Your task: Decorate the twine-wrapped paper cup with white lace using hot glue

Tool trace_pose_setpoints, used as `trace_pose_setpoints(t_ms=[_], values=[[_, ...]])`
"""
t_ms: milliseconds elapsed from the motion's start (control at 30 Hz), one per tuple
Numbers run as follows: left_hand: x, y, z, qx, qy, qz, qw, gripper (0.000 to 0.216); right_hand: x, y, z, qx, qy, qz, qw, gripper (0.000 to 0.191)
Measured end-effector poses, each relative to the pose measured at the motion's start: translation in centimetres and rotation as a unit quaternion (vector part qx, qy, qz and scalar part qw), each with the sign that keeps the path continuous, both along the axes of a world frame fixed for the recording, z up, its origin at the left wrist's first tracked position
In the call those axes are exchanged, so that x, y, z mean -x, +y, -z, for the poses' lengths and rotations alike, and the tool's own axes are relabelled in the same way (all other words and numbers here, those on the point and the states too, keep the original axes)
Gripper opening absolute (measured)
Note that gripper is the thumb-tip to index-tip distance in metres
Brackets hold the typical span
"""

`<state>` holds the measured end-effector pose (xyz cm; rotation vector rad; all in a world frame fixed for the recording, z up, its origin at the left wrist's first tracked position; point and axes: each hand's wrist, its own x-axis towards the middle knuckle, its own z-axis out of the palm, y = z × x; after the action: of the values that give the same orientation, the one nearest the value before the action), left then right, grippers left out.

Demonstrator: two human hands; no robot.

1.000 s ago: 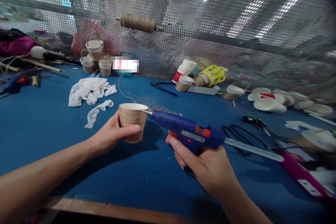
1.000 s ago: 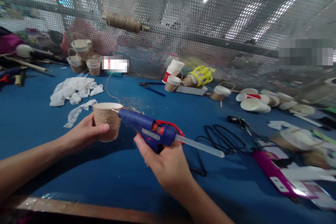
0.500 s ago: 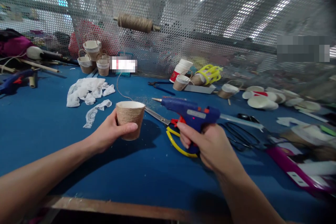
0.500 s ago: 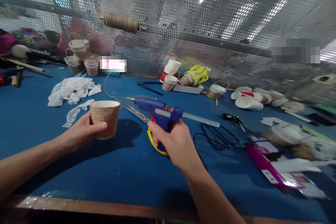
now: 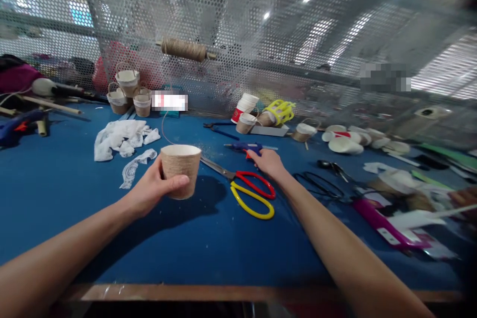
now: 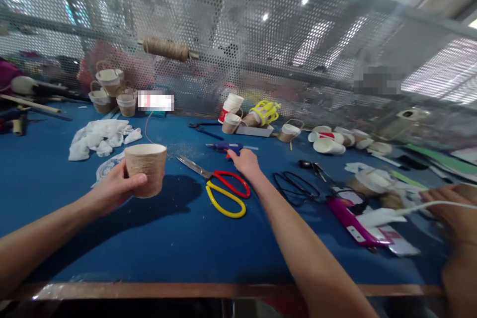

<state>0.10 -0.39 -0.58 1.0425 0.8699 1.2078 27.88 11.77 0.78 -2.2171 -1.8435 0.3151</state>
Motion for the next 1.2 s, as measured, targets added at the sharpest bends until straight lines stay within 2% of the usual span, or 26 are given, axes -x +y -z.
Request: trace_pose_setpoints(t_ms=[133, 200, 333, 400, 600, 767, 833, 933, 1000, 1067, 1200], values=[[0.1, -0.2, -0.4, 0.032, -0.072, 0.062, 0.995, 0.068, 1.0, -1.4, -0.5, -0.047, -0.1, -0.015, 0.994, 0.031], [0.2, -0.2, -0.4, 0.045, -0.1, 0.091, 0.99, 0.062, 1.7, -3.0, -1.0, -0.061, -0.128, -0.05, 0.989, 0.037], [0.2, -0.2, -0.3, 0.083, -0.143, 0.109, 0.98, 0.053, 2.8, -7.0, -1.5, 0.012, -0.145, -0.178, 0.973, 0.042], [0.3, -0.2, -0.2, 0.1, -0.157, 0.111, 0.976, 0.052, 3.1, -8.5, -1.4, 0.027, -0.165, -0.21, 0.963, 0.042], [0.4, 0.0, -0.5, 0.132, -0.182, 0.115, 0.968, 0.05, 3.3, -8.9, -1.1, 0.064, -0.185, -0.204, 0.959, 0.054], [0.6, 0.0, -0.3, 0.114, -0.176, 0.123, 0.97, 0.051, 3.7, -9.0, -0.4, 0.043, -0.156, -0.175, 0.971, 0.062], [0.7, 0.1, -0.1, 0.107, -0.171, 0.133, 0.97, 0.05, 3.8, -9.2, -0.2, 0.025, -0.104, -0.148, 0.983, 0.064], [1.0, 0.3, 0.2, 0.111, -0.183, 0.15, 0.965, 0.047, 3.5, -9.1, -0.4, 0.012, 0.097, -0.129, 0.987, 0.059], [1.1, 0.5, 0.3, 0.118, -0.196, 0.156, 0.961, 0.045, 3.2, -9.0, -1.0, 0.019, 0.249, -0.139, 0.958, 0.058], [1.1, 0.6, 0.3, 0.124, -0.202, 0.159, 0.958, 0.044, 3.2, -9.2, -1.6, 0.03, 0.352, -0.154, 0.923, 0.061], [1.1, 0.8, 0.4, 0.133, -0.2, 0.163, 0.957, 0.048, 3.6, -9.6, -2.3, 0.036, 0.43, -0.227, 0.873, 0.062]])
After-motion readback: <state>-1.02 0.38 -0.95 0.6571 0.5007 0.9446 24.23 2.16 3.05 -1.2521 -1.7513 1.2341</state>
